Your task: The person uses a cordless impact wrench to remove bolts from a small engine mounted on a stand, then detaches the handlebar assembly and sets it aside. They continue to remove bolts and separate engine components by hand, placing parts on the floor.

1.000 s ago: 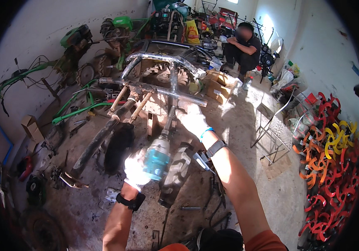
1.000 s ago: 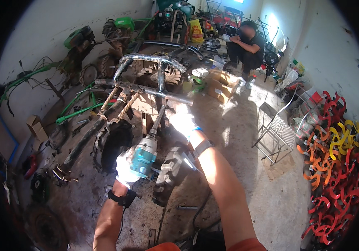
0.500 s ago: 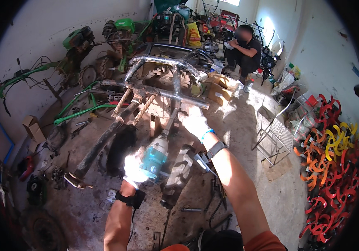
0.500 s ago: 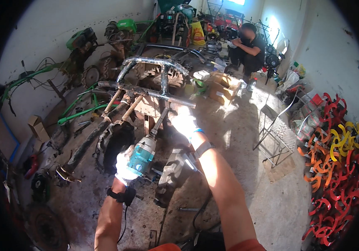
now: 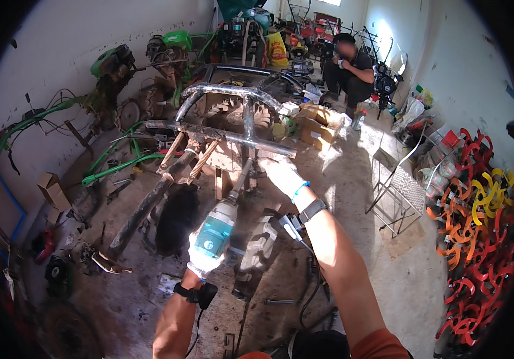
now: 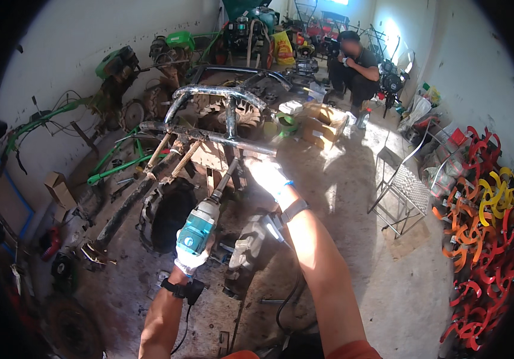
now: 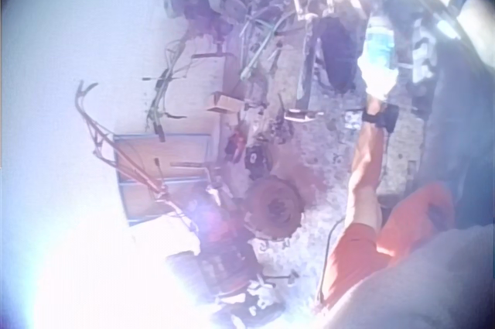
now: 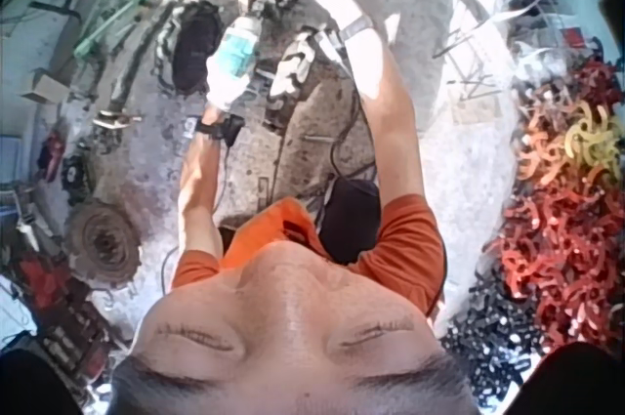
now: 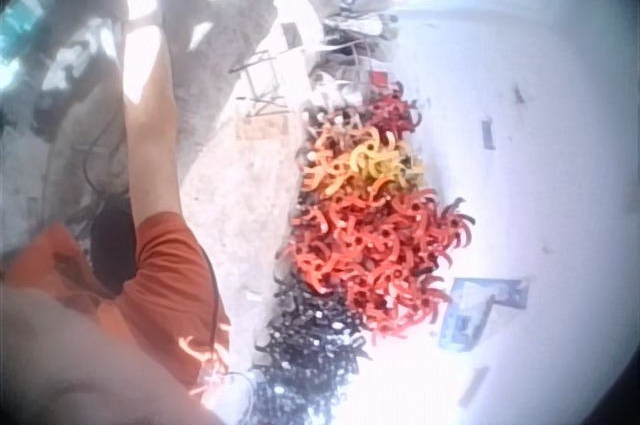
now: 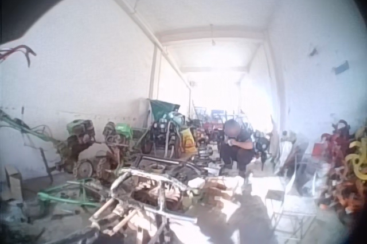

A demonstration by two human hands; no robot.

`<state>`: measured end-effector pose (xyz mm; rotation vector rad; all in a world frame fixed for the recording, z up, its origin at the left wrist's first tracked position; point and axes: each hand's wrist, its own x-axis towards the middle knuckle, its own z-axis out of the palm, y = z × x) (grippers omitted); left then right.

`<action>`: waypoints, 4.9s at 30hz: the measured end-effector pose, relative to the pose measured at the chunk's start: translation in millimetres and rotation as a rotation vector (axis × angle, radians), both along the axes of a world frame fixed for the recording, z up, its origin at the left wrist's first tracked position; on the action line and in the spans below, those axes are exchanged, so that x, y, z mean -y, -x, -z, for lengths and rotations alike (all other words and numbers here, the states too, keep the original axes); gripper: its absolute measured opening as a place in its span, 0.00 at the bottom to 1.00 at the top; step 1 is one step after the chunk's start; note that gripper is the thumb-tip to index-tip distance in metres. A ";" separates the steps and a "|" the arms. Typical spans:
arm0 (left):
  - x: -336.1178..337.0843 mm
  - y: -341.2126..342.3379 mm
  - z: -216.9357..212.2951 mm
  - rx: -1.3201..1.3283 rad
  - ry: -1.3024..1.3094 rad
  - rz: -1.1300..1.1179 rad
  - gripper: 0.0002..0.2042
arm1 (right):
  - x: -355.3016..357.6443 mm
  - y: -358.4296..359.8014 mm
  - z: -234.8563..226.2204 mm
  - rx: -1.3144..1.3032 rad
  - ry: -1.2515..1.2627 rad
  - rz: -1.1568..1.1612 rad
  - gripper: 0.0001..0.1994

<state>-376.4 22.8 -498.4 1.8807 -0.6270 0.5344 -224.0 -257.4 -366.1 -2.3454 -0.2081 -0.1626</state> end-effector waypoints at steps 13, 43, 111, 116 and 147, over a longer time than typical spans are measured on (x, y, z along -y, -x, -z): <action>-9.5 14.2 31.3 -0.188 0.155 0.029 0.30 | 1.8 4.2 -15.0 -0.116 -0.229 -0.087 0.23; -3.3 -3.3 39.9 -0.005 0.012 -0.036 0.27 | 12.6 -21.3 3.2 -0.167 -0.418 -0.127 0.20; -28.0 70.1 25.9 -0.446 0.030 -0.203 0.17 | 25.5 -46.1 -5.8 0.178 -0.378 -0.596 0.16; -19.5 70.6 22.5 -0.447 0.052 -0.210 0.17 | 24.2 -55.9 -1.5 0.037 -0.406 -0.650 0.16; -21.2 60.0 24.4 -0.449 0.093 -0.168 0.23 | 25.4 -52.0 -9.0 0.010 -0.373 -0.615 0.18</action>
